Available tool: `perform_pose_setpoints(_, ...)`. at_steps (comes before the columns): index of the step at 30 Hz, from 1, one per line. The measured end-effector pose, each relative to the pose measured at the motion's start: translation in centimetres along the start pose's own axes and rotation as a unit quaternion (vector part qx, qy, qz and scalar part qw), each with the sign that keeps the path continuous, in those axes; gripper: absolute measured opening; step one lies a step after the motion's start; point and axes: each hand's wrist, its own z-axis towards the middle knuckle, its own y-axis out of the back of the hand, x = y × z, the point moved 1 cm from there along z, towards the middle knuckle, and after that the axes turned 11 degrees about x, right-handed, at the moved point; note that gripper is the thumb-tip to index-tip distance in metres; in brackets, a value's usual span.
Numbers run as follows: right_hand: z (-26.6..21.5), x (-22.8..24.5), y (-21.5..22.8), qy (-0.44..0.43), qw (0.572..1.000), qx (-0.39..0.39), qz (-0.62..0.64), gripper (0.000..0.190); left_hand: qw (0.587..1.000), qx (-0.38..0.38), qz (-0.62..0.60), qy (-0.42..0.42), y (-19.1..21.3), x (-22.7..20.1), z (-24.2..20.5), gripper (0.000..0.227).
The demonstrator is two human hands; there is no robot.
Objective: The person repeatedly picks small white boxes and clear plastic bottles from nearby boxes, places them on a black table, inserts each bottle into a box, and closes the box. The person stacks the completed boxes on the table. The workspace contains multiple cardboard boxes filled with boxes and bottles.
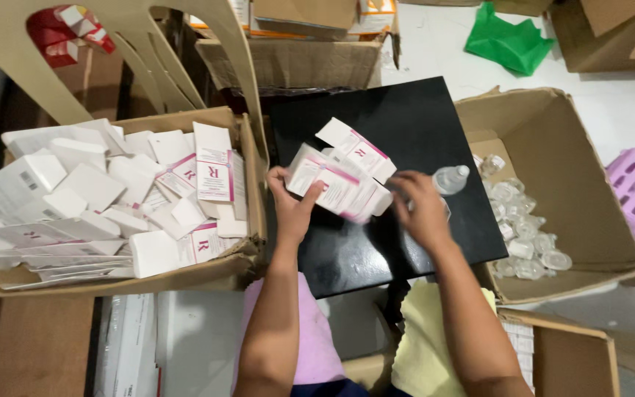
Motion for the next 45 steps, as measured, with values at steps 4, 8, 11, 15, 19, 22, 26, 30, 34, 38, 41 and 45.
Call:
perform_pose_setpoints(4, -1.8, -0.6, 3.5, -0.079, 0.992, -0.078, 0.065, 0.025, 0.922, -0.001, -0.301, 0.243, -1.4, 4.1, -1.1, 0.072)
perform_pose_setpoints(8, -3.2, 1.2, 2.9, 0.1, 0.973, 0.004, 0.209, 0.098, 0.865, 0.093, -0.353, 0.343, -4.5, 8.6, -3.4, 0.078)
perform_pose_setpoints(11, -4.5, 2.1, 0.8, 0.098, 0.973, 0.022, 0.208, 0.098, 0.836, 0.143, -0.394, 0.354, -6.6, 10.5, -5.8, 0.079)
perform_pose_setpoints(15, -4.9, 2.7, -1.2, -0.047, 0.986, -0.023, 0.159, 0.094, 0.989, 0.036, 0.123, 0.072, -7.8, 7.3, -8.7, 0.063)
perform_pose_setpoints(19, -5.6, 4.3, -2.6, 0.065, 0.978, -0.052, 0.193, 0.094, 0.937, 0.069, 0.323, -0.115, -8.5, 2.4, -10.4, 0.052)
perform_pose_setpoints(22, -5.6, 4.6, -3.1, 0.041, 0.981, 0.024, 0.19, 0.079, 0.931, 0.046, 0.348, -0.099, -8.2, 1.0, -9.7, 0.035)
perform_pose_setpoints(26, -5.1, 4.8, -3.7, -0.051, 0.97, -0.019, 0.235, 0.069, 0.92, 0.023, 0.371, -0.123, -7.0, 1.1, -8.9, 0.018)
perform_pose_setpoints(30, -5.2, 3.6, -5.1, -0.117, 0.948, -0.087, 0.284, 0.044, 0.895, 0.02, 0.426, -0.128, -6.8, 1.4, -9.0, 0.032)
perform_pose_setpoints(34, -5.5, 0.7, -7.7, -0.179, 0.875, -0.083, 0.443, 0.023, 0.911, -0.013, 0.399, -0.108, -7.6, 0.7, -9.2, 0.029)
perform_pose_setpoints(38, -6.0, -0.8, -10.6, -0.133, 0.873, 0.006, 0.469, 0.02, 0.926, -0.068, 0.36, -0.095, -9.4, -0.6, -9.3, 0.055)
perform_pose_setpoints(41, -7.0, -1.2, -10.9, -0.082, 0.911, 0.023, 0.404, 0.02, 0.927, -0.069, 0.362, -0.073, -10.1, -1.7, -9.1, 0.082)
perform_pose_setpoints(45, -7.2, -4.7, -5.5, -0.213, 0.955, -0.129, 0.158, 0.018, 0.911, -0.052, 0.41, -0.01, -9.9, -3.0, -9.1, 0.104)
